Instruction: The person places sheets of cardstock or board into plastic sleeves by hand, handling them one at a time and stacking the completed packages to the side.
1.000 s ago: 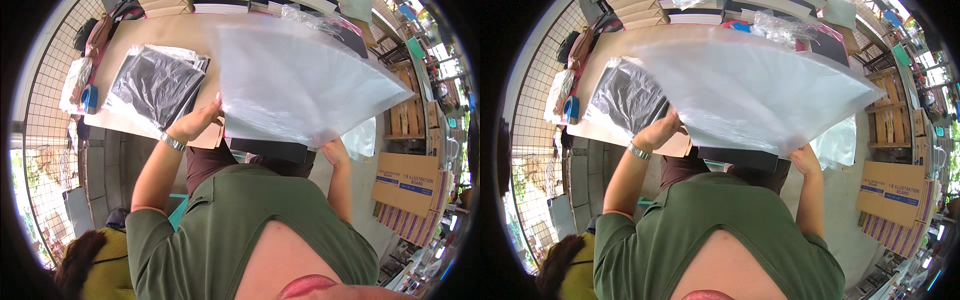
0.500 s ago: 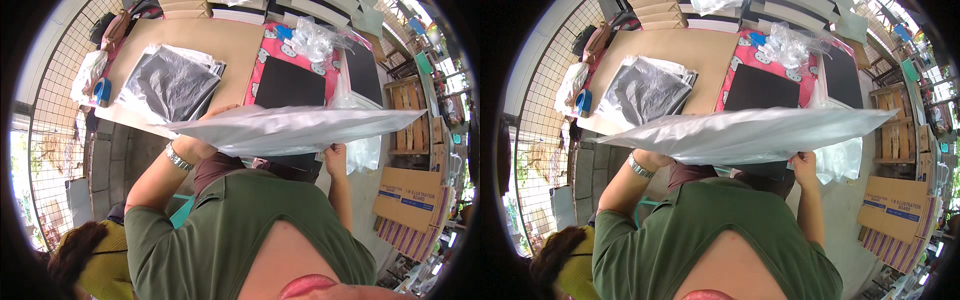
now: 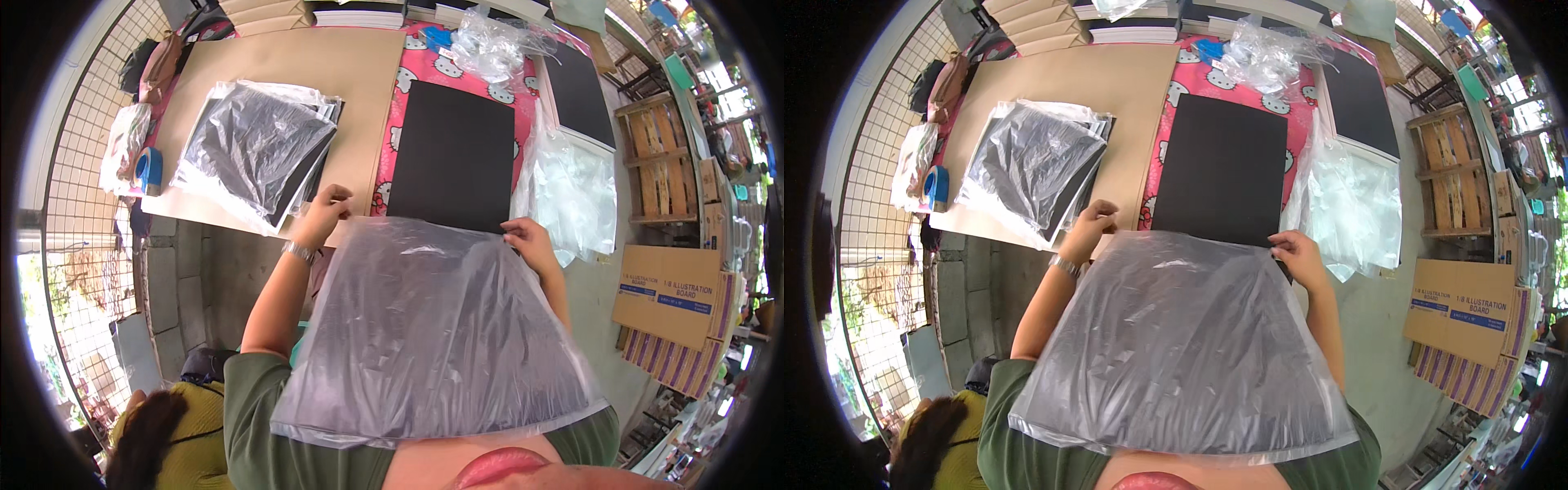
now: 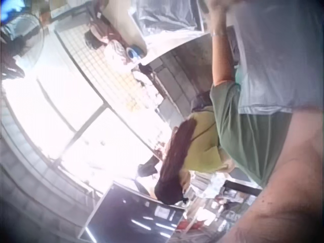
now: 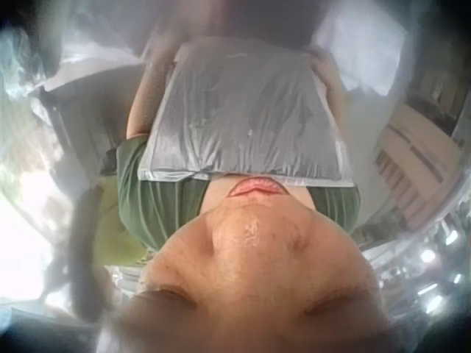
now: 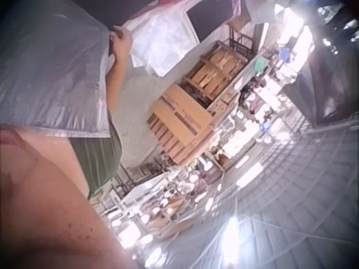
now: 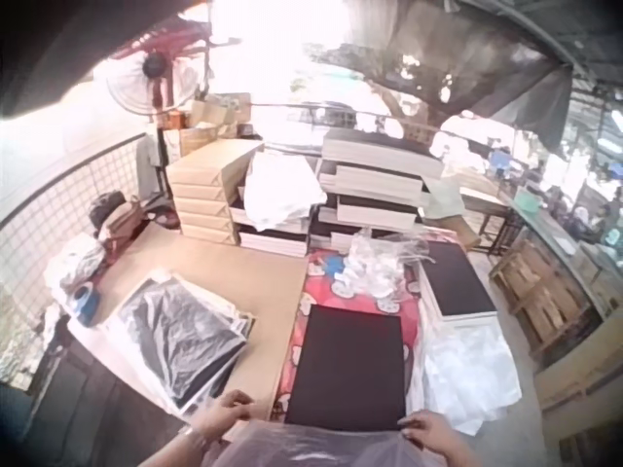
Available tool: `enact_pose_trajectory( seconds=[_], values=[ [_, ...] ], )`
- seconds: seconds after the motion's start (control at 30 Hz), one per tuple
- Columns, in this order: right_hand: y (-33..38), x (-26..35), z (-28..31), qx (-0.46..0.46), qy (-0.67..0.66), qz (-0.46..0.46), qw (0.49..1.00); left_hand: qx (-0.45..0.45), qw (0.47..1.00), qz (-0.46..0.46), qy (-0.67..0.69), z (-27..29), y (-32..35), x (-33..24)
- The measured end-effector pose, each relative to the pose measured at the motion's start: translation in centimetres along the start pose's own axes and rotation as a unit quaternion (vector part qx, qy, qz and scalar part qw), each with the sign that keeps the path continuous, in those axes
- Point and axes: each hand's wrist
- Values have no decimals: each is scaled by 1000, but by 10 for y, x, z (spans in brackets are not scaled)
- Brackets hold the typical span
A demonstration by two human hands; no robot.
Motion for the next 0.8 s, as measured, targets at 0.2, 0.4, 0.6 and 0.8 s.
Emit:
enact_pose_trajectory(
  seconds=[0.2, 0.4, 0.6, 0.8],
  values=[
    [71, 95, 5, 124, -23, 232, 964, 67, 949, -270, -148, -6, 127, -96],
    [-5, 27, -25, 39, -157, 76, 984, 115, 952, -275, -73, -45, 65, -66],
    [-43, 35, -36, -125, 146, 88, 977, -33, 964, -28, 262, -62, 12, -21],
    [-54, -73, 112, -585, 314, 49, 746, -196, 869, -33, 453, 2, 22, -25]
  ],
)
Point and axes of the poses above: each hand's wrist, its own y-axis away from the middle knuckle, its own z-axis out of the back of the hand, x = y × z, and after that the axes turned 8 degrees about z, right-handed
